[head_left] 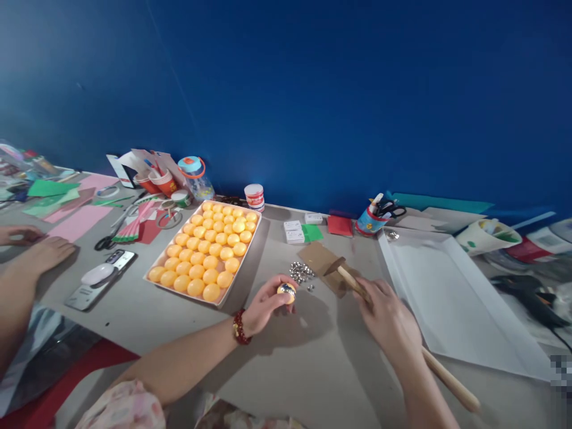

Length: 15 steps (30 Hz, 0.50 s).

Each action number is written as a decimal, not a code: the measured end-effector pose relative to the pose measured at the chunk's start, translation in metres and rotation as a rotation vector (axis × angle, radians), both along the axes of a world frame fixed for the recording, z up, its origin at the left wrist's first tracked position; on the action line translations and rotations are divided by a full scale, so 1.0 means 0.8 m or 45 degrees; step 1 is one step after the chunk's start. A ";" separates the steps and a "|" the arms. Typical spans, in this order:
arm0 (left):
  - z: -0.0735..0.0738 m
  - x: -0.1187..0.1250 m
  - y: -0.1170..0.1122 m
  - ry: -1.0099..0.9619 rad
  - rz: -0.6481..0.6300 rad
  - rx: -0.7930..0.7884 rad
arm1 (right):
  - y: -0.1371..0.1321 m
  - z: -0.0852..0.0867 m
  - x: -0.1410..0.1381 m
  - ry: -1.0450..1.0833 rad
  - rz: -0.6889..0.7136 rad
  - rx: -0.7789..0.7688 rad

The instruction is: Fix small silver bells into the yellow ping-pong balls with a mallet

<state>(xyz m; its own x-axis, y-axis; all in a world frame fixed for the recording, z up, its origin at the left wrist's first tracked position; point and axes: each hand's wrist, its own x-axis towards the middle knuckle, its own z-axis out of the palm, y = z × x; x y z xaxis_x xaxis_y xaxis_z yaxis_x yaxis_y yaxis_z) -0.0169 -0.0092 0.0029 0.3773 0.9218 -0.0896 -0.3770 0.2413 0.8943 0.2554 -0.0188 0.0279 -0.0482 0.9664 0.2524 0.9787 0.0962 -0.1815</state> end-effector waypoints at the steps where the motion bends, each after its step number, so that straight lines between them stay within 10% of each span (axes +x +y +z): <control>1: 0.000 0.000 0.000 0.001 -0.003 -0.021 | 0.001 -0.003 0.003 -0.028 -0.022 -0.013; 15: 0.004 0.002 -0.004 0.028 -0.103 0.143 | 0.009 -0.024 0.023 -0.097 0.030 -0.080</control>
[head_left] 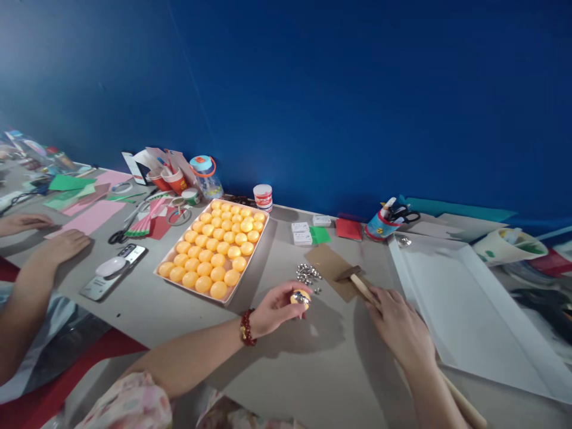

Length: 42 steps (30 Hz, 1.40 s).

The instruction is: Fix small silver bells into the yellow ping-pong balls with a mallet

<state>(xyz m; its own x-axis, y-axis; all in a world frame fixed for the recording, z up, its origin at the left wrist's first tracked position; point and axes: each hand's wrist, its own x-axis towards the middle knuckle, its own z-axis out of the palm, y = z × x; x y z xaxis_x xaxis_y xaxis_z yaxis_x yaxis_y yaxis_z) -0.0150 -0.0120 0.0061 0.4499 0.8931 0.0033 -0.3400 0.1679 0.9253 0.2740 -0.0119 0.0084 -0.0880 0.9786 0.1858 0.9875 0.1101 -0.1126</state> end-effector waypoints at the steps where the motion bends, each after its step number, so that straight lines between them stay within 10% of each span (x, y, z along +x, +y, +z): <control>1: 0.001 0.000 -0.001 0.016 0.000 0.011 | 0.000 0.003 -0.003 0.014 0.009 0.014; 6: 0.011 0.002 -0.005 0.268 0.123 0.272 | -0.014 0.025 -0.052 0.522 0.187 0.090; 15: 0.023 0.005 -0.014 0.503 0.148 1.019 | -0.053 0.032 -0.137 1.683 0.316 -0.665; 42: 0.024 0.004 -0.017 0.449 0.042 1.029 | -0.056 0.025 -0.136 1.845 0.243 -0.683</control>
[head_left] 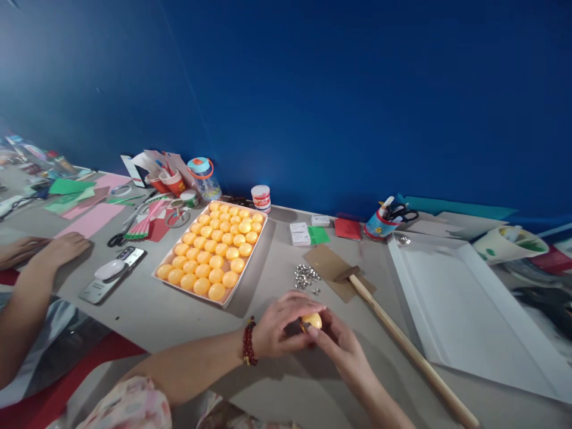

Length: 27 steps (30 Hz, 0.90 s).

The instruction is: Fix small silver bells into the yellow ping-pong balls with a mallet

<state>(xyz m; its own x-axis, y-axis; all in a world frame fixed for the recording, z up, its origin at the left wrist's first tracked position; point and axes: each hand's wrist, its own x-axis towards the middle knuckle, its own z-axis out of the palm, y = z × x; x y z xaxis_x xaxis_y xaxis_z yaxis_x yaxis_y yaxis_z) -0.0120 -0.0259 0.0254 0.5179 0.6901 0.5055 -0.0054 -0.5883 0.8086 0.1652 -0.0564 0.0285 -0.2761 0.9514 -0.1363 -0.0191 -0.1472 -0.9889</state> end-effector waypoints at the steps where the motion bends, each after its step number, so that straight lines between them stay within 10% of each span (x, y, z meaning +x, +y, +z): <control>1: 0.000 0.000 0.000 -0.002 -0.011 0.007 | 0.000 0.000 0.000 -0.003 -0.019 -0.003; 27: -0.006 0.001 0.011 -0.108 -0.041 -0.158 | 0.002 0.003 -0.003 0.081 0.037 0.005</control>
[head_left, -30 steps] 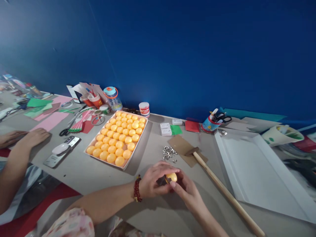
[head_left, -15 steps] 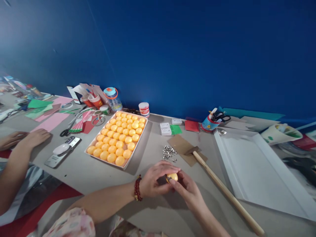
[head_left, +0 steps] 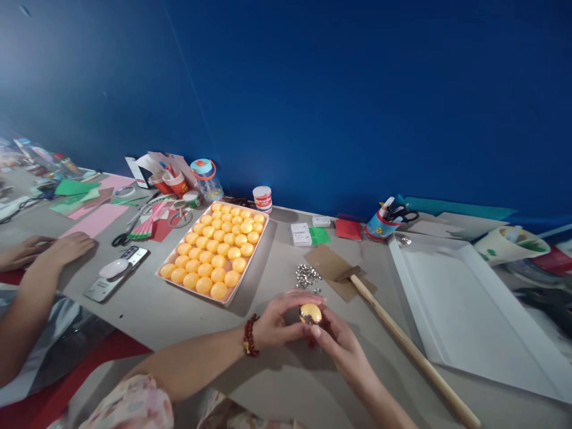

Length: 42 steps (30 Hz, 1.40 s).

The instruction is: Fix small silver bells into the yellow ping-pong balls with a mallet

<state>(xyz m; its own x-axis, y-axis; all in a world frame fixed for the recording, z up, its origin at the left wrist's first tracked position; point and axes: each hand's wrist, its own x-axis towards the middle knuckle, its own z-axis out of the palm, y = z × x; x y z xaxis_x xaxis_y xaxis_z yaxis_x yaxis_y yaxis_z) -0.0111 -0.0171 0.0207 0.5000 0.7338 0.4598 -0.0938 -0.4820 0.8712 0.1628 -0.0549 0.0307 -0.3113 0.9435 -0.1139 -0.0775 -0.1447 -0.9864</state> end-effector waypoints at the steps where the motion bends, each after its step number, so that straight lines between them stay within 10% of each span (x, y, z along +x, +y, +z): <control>1: 0.000 0.000 -0.001 0.001 0.000 -0.013 | 0.000 -0.002 0.000 0.011 -0.006 -0.005; 42: 0.003 -0.004 0.000 -0.271 -0.388 -0.773 | 0.001 -0.009 0.004 0.150 -0.008 -0.122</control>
<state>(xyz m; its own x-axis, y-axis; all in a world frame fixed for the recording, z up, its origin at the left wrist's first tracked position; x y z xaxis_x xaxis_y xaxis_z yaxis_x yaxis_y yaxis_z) -0.0144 -0.0174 0.0228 0.6683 0.7334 0.1244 -0.3452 0.1576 0.9252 0.1663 -0.0544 0.0233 -0.3220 0.9319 -0.1670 -0.1927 -0.2373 -0.9521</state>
